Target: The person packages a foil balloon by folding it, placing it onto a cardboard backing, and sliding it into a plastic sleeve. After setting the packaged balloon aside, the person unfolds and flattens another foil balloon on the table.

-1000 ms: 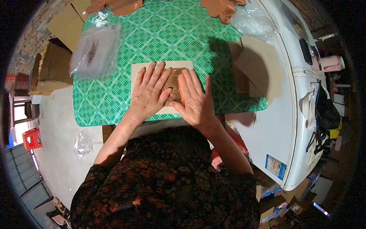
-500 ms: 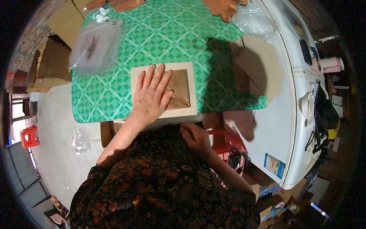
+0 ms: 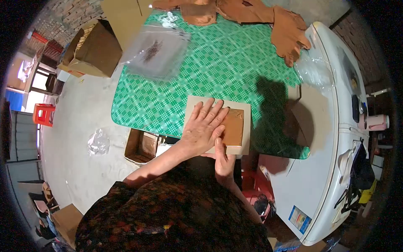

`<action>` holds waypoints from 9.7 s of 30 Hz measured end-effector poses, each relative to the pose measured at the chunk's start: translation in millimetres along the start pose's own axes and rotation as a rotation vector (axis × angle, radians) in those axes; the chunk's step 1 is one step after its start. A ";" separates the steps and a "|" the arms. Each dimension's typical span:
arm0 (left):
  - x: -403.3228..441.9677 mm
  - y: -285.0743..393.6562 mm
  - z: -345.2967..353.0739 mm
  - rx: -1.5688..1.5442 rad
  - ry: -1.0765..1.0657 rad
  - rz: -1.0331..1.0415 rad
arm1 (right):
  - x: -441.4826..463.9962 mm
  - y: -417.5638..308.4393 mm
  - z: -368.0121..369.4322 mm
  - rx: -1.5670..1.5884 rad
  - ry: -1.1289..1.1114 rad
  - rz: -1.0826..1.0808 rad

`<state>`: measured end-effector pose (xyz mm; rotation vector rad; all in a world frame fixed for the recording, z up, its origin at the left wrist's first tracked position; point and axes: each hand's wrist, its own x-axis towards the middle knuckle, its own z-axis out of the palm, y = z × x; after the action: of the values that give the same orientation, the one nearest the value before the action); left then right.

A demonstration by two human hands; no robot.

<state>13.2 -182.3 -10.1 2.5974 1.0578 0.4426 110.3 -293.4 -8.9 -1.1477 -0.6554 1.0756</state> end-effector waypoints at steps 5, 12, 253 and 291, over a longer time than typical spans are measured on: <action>0.3 0.3 -4.3 -0.076 0.011 0.000 | 1.7 -4.9 9.6 0.075 0.114 0.105; 6.1 -15.7 -32.0 -0.378 0.231 0.011 | -0.4 3.6 -1.5 0.116 0.067 0.119; -86.7 -25.7 -87.4 -1.567 0.031 -0.838 | 17.5 -27.0 -4.8 0.337 -0.055 0.286; -68.1 -9.6 -81.3 -1.615 0.075 -1.003 | 156.6 -151.7 -168.7 -1.137 0.252 -0.530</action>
<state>-70.8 -211.3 48.5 0.5607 1.0866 0.6700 365.8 -221.0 64.6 -1.8630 -1.3396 0.0129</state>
